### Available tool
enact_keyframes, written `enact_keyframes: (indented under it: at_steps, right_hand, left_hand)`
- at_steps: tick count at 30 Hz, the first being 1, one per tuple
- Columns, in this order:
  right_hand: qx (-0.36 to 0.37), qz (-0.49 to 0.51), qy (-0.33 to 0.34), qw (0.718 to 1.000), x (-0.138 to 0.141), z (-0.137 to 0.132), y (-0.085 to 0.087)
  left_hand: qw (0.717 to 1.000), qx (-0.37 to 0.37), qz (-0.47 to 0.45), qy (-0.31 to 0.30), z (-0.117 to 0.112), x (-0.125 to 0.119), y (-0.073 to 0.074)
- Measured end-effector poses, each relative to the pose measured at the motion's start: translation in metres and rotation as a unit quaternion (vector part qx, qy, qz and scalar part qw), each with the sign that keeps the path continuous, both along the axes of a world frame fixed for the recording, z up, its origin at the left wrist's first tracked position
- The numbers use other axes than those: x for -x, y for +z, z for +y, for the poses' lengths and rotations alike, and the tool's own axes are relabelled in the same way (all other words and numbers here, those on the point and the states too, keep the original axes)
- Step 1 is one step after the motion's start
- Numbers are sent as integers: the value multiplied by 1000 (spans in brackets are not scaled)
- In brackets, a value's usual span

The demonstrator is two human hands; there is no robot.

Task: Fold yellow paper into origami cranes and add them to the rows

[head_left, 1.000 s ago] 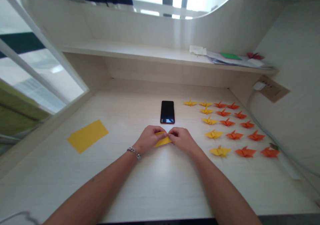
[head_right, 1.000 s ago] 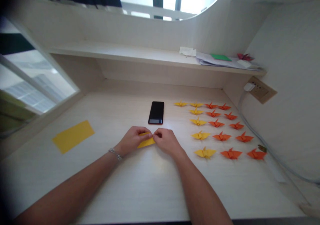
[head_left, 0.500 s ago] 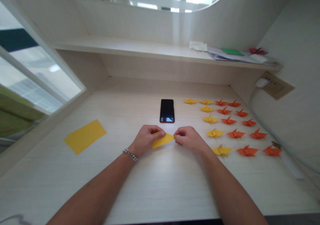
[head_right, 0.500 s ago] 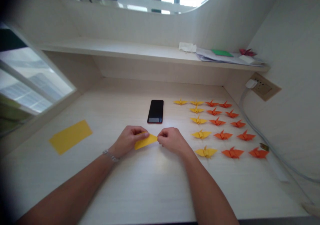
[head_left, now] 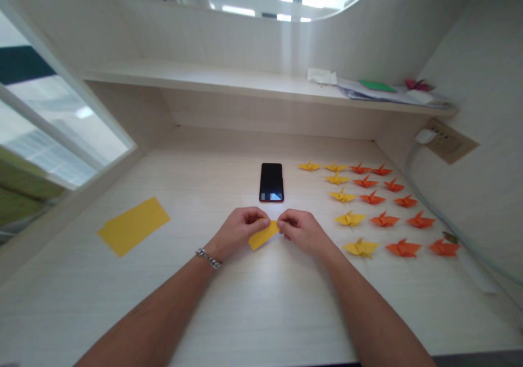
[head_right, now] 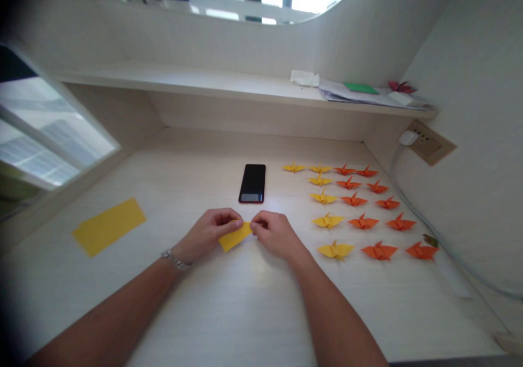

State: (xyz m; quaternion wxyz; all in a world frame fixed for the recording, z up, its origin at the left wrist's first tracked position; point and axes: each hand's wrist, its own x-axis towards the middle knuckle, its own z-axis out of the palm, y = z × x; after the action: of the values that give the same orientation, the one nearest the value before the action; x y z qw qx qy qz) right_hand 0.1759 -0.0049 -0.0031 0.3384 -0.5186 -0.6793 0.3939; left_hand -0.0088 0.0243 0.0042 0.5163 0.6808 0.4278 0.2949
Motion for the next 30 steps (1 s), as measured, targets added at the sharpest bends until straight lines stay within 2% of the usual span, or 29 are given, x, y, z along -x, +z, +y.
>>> enact_keyframes:
  at_steps: [3,5,10,12,14,18,21,23,25,27,30]
  right_hand:
    - [-11,-35,31,999,0,-3,3]
    - [6,-24,42,999,-4,-2,5]
    - [104,114,-3,988,-26,7,5]
    - [126,204,-36,970,-32,9,5]
    - [161,277,-41,946,-31,9,7]
    - [266,334,13,904,-13,4,6]
    - [309,334,61,888,-2,2,2]
    - [297,322,47,898,-2,3,1]
    - [244,331,-5,912,-5,5,1]
    - [180,347,-27,920,-8,7,2]
    - [123,285,-22,950,-7,8,0]
  left_hand:
    - [997,-34,51,-41,-4,-1,3]
    - [995,-41,70,-52,-5,1,6]
    - [999,12,26,-44,6,20,8]
    - [999,26,-21,-24,9,26,8]
    - [998,23,-59,0,8,25,8]
    - [988,36,-150,-24,-4,10,7]
    - [987,22,-161,-10,-10,3,6]
    - [990,23,-139,18,-8,4,5]
    - [992,41,-111,35,-4,7,2]
    - [993,66,-87,30,-2,9,-1]
    - [993,99,-68,5,-2,9,-2]
